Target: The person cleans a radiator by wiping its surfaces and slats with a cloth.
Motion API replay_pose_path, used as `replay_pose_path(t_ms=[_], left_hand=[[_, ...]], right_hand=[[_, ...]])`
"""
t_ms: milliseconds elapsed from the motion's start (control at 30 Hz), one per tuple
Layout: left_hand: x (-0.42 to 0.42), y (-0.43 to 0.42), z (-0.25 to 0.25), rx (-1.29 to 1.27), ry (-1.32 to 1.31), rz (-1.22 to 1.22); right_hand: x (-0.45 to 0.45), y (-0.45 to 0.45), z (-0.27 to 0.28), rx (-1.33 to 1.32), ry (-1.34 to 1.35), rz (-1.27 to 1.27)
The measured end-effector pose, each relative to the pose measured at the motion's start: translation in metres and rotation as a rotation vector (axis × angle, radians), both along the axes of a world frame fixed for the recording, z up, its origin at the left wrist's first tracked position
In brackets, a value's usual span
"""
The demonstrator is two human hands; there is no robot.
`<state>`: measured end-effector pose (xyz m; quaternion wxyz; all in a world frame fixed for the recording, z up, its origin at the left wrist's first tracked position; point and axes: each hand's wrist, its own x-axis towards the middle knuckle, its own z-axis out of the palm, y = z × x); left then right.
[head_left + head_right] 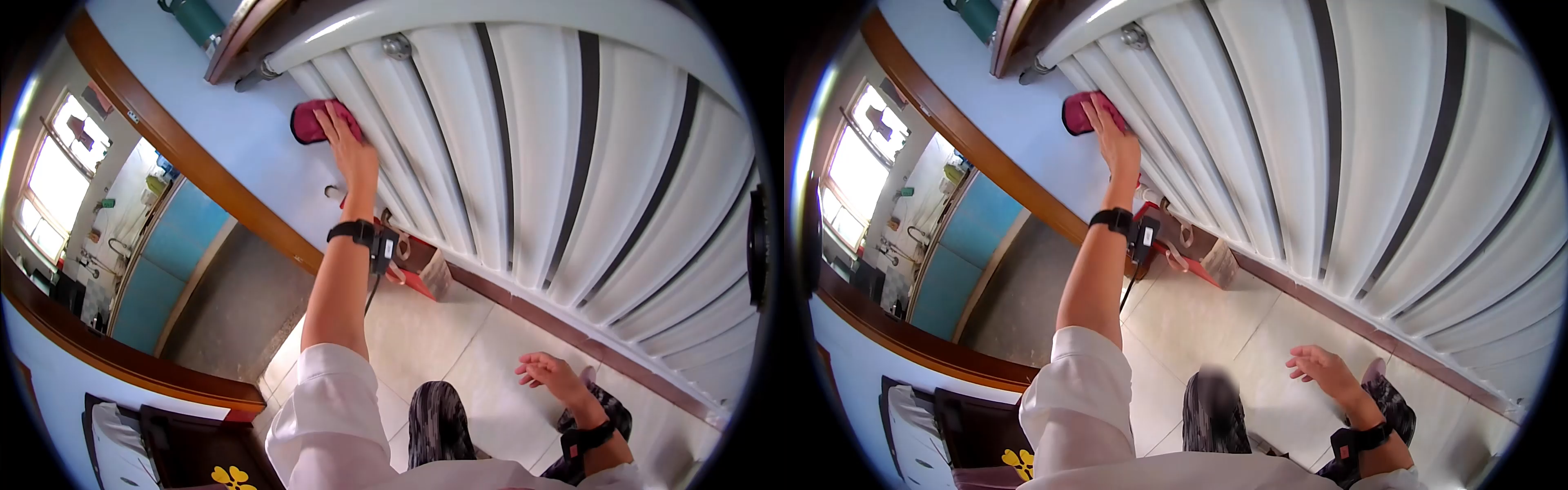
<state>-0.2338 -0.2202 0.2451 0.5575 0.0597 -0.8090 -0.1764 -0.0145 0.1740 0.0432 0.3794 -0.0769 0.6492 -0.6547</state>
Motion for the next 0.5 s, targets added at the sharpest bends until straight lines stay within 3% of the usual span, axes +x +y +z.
replay_pose_path(t_ms=[167,233,300,333,400,433,500], left_hand=[[0.023,0.001,-0.109,0.086,-0.275,-0.099],[0.032,-0.001,-0.135,0.248,-0.479,-0.16],[0.007,-0.035,-0.144,0.032,-0.294,-0.208],[0.003,-0.037,-0.114,0.171,-0.252,-0.222],[-0.031,-0.069,-0.048,0.141,-0.029,-0.286],[-0.009,-0.052,0.005,0.304,-0.02,-0.405],[0.002,-0.043,0.063,0.495,0.094,-0.772]], right_hand=[[0.006,-0.004,-0.007,0.018,0.059,0.05],[0.003,-0.011,-0.003,0.086,0.042,0.087],[0.002,-0.013,-0.012,0.055,0.031,0.075],[0.004,-0.014,-0.015,0.015,0.022,0.059],[0.007,-0.018,-0.004,0.078,0.038,0.084],[0.006,-0.019,-0.001,0.068,0.013,0.084],[0.005,-0.019,-0.003,0.07,0.001,0.078]])
